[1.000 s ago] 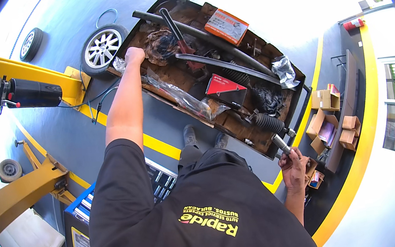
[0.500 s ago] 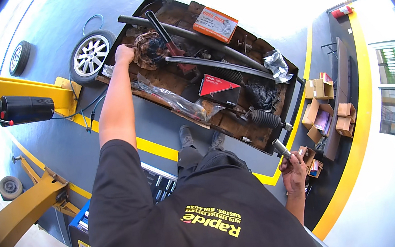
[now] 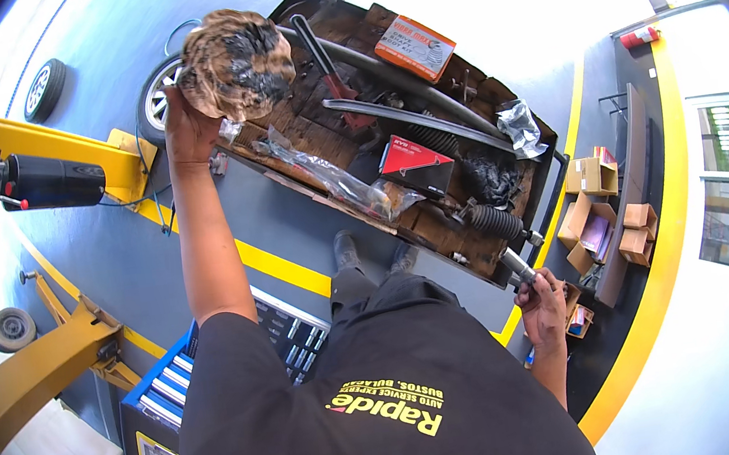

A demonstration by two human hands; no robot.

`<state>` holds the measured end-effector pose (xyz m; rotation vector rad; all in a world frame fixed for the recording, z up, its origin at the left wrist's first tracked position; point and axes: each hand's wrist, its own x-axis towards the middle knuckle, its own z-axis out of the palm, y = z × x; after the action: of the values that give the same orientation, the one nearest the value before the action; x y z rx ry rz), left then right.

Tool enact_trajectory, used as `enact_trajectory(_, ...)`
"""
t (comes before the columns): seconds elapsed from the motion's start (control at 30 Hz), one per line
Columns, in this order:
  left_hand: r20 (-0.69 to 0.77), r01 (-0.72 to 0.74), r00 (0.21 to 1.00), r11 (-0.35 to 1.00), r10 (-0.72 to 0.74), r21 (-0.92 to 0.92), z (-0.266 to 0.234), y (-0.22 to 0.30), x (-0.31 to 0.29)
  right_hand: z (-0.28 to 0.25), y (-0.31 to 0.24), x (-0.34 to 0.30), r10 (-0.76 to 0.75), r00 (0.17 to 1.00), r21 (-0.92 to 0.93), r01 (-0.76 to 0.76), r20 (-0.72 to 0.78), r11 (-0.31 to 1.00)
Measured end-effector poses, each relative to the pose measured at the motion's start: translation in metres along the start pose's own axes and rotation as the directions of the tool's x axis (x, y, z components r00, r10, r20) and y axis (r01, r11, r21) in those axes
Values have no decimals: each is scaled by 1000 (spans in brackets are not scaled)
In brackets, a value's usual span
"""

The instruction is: The person opens and closes multiple drawers in a blue tool chest, selects various sockets and a ratchet, and places them on a parts cart. The person also picks up a green power tool and a smartphone from the cart.

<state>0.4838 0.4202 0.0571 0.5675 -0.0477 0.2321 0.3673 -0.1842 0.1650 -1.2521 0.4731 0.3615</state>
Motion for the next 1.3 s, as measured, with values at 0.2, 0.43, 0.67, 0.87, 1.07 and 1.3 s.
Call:
enact_trajectory(0.2,-210,47,974,985,-82,-168,28,-32,-40,6,-4,11,5,997,-38,-2,74,999)
enact_trajectory(0.43,-66,57,998,803,-22,594,122,-81,-72,22,-29,28,-64,987,-52,72,147,996)
enact_trajectory(0.67,280,-189,944,408,-177,893,198,-102,-87,70,-72,48,-233,923,-38,256,307,966)
enact_trajectory(0.87,191,-10,938,526,-291,850,220,-130,-97,126,-104,42,-220,808,-377,472,546,797)
enact_trajectory(1.07,106,275,876,668,-471,692,238,-138,-101,163,-86,36,-387,524,-510,847,759,147)
enact_trajectory(1.3,115,279,879,696,-462,661,249,-131,-106,161,-81,31,-311,249,-336,903,917,-267)
